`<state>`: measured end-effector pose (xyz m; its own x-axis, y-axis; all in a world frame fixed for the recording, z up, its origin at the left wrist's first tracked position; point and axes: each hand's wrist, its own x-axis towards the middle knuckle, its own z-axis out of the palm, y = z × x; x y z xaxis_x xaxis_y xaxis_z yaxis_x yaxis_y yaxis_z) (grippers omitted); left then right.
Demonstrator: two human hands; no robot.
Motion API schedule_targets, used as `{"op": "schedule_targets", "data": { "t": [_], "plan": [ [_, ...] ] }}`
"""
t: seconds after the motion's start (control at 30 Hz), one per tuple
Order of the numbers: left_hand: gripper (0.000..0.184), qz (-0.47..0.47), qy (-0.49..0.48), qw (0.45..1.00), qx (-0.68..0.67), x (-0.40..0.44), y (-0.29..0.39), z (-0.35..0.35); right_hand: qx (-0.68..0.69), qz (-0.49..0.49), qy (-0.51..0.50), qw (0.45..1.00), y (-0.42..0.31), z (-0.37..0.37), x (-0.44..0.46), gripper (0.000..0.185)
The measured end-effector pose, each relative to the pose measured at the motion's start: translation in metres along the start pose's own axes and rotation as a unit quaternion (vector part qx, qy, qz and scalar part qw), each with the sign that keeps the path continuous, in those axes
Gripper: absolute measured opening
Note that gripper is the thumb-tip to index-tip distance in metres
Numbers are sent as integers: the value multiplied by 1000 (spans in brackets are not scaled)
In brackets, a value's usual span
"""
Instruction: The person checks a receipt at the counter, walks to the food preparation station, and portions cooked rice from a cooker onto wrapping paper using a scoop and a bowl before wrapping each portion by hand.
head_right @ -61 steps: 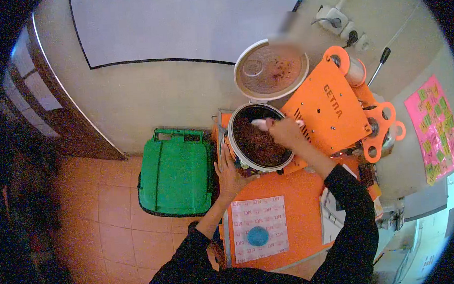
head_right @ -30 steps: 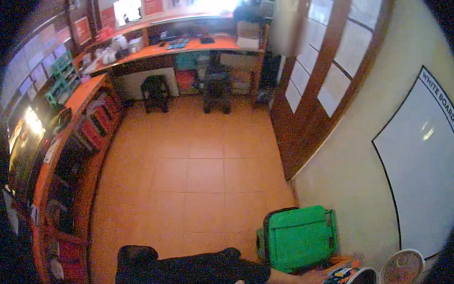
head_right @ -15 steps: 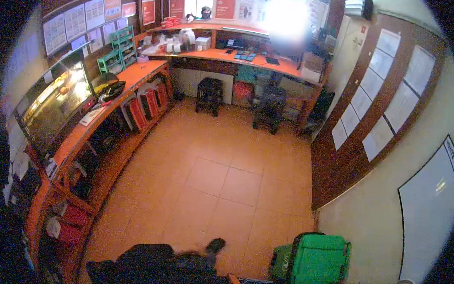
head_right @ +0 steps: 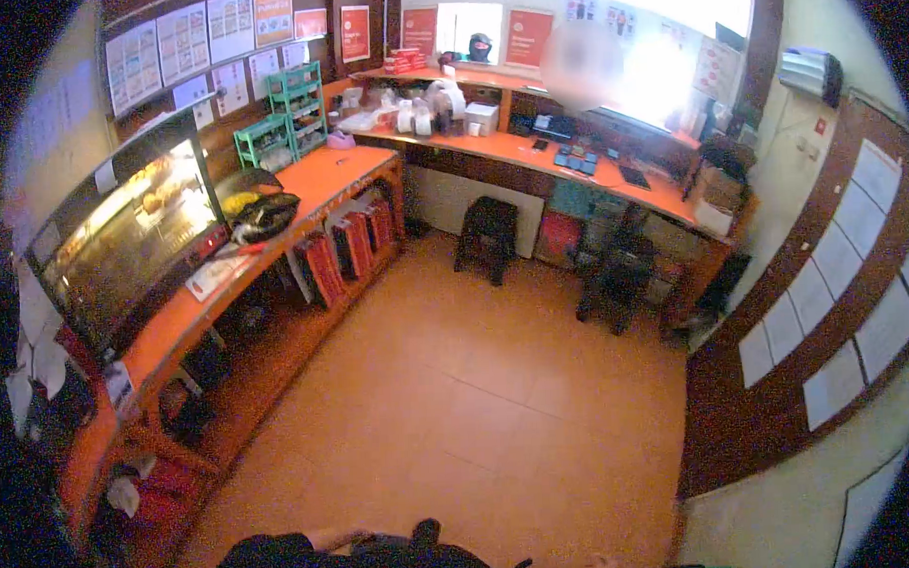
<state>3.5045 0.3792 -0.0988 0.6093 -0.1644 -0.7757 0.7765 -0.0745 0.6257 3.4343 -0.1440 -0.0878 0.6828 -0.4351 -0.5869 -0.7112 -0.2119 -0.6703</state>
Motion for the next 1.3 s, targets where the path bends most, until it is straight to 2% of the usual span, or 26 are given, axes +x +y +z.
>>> {"op": "schedule_targets", "data": {
  "t": [0.17, 0.43, 0.57, 0.63, 0.7, 0.77, 0.8, 0.83, 0.87, 0.9, 0.93, 0.97, 1.0, 1.13, 1.2, 1.3],
  "plan": [
    [51, 26, 0, 999, -38, 45, 99, -58, 40, 57, -108, 992, -95, 116, 95, 39],
    [53, 47, 22, 993, -103, 207, 296, -127, 88, 121, -147, 978, -250, 232, 319, 42],
    [55, 35, 61, 986, -154, 262, 399, -157, 121, 111, -151, 975, -371, 264, 429, 43],
    [56, 34, 80, 979, -183, 277, 441, -174, 151, 61, -162, 973, -443, 283, 493, 44],
    [56, 29, 92, 972, -214, 293, 479, -193, 189, -26, -188, 964, -549, 307, 552, 44],
    [57, 20, 104, 964, -244, 318, 510, -214, 230, -154, -230, 933, -695, 341, 610, 45],
    [57, 14, 107, 959, -261, 333, 523, -225, 200, -133, -228, 943, -826, 337, 556, 42],
    [58, 5, 110, 954, -277, 351, 536, -238, 224, -229, -274, 907, -887, 368, 613, 43],
    [58, -2, 111, 950, -292, 370, 548, -251, 145, -260, -259, 919, -975, 370, 589, 43],
    [58, -10, 113, 945, -305, 389, 563, -266, 205, -343, -262, 878, -1034, 390, 597, 41],
    [59, -18, 109, 943, -314, 409, 580, -282, 185, -380, -249, 872, -1095, 401, 589, 40],
    [59, -25, 108, 940, -323, 428, 595, -298, 133, -431, -254, 856, -1146, 411, 601, 37],
    [60, -31, 103, 938, -328, 447, 617, -315, 196, -419, -211, 861, -1192, 424, 582, 31],
    [61, -50, 48, 946, -316, 506, 702, -381, 207, -478, -149, 841, -1345, 466, 637, 23],
    [62, -53, -7, 957, -285, 528, 767, -417, 205, -479, -134, 843, -1414, 472, 663, 21],
    [63, -35, -82, 972, -219, 561, 883, -464, 171, -544, -111, 814, -1512, 485, 711, 17]
  ]
}}
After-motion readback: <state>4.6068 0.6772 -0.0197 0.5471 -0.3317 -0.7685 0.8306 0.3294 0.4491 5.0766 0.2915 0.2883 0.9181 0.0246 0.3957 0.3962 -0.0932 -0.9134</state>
